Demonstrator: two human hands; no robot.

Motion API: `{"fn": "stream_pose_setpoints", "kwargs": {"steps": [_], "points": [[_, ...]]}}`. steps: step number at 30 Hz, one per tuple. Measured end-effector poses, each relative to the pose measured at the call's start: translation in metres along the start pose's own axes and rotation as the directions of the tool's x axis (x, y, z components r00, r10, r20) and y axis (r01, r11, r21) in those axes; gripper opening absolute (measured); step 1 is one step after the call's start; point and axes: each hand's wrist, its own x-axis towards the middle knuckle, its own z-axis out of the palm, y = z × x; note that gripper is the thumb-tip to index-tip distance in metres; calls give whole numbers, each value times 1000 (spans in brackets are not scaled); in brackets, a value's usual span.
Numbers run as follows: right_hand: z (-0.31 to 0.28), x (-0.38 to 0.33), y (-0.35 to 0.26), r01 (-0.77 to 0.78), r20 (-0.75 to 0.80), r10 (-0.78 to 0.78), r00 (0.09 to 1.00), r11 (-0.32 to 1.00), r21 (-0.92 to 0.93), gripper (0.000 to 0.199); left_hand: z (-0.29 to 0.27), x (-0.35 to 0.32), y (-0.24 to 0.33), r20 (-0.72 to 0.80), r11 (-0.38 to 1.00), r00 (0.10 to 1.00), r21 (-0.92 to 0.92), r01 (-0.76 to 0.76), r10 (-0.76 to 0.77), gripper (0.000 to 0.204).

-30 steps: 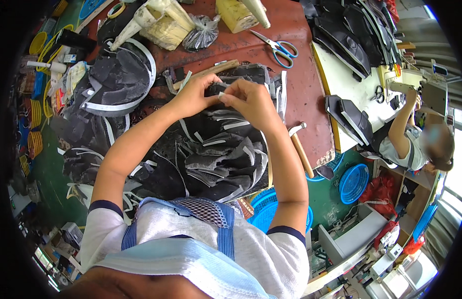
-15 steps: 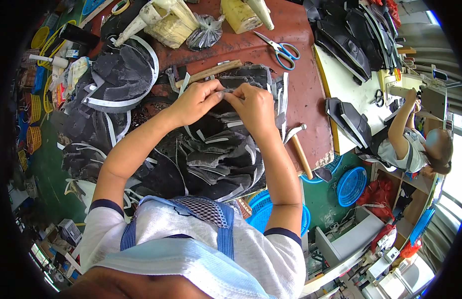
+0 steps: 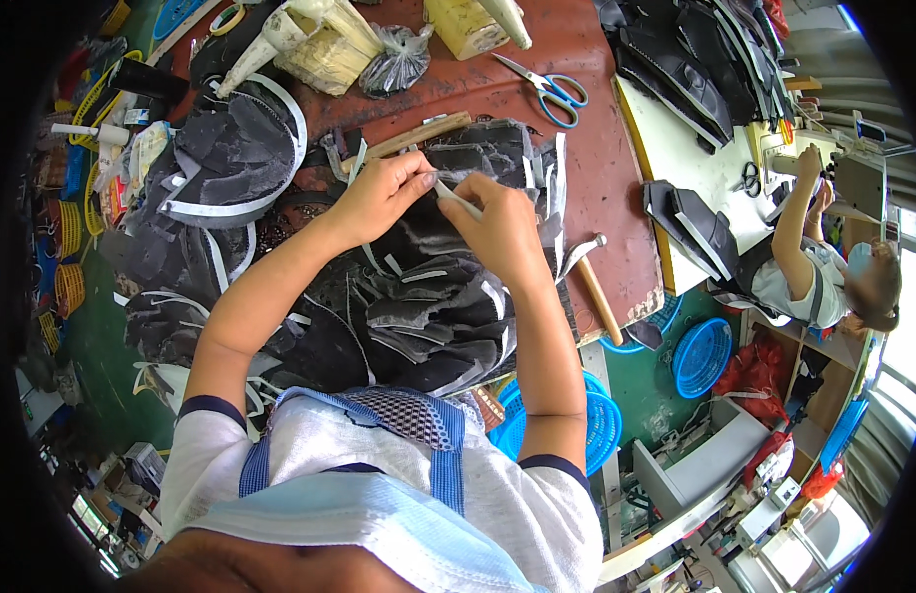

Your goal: Applying lining and assembling shoe upper components at a factory workbench.

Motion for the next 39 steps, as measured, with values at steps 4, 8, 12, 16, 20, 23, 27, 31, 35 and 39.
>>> {"fn": "stream_pose_setpoints", "kwargs": {"steps": [4,8,12,16,20,23,27,31,35,39], "points": [[5,-3,7,-39,74,35,997,998,48,20,2,-4,4,-47,998,997,-3,-63,63,21],[-1,-19,-7,60,-193,-133,972,937,-344,35,1,-9,0,-92,997,993,26,-71,73,20],[-12,-29,-9,-109,-350,-82,933,863,-494,55,1,-10,1,-92,996,993,57,-67,72,19],[-22,-29,2,-255,-421,45,906,852,-457,72,4,-9,2,-112,996,991,69,-58,66,19],[-25,-21,11,-312,-408,125,904,847,-430,83,7,-10,3,-138,995,988,75,-60,70,18],[-26,-14,17,-320,-362,166,917,848,-423,79,10,-10,1,-141,998,989,59,-29,38,17],[-33,-8,10,-277,-287,159,945,854,-441,79,12,-1,-10,-152,999,988,-25,35,-38,11],[-38,-9,6,-273,-146,231,962,833,-482,78,16,9,-7,-229,990,966,-43,-131,118,11],[-41,-2,2,-310,-171,259,951,826,-472,77,20,9,-9,-228,991,968,112,-79,103,16],[-40,2,-2,-311,-218,231,948,816,-488,76,20,-1,-2,-238,999,970,9,-44,45,11]]}}
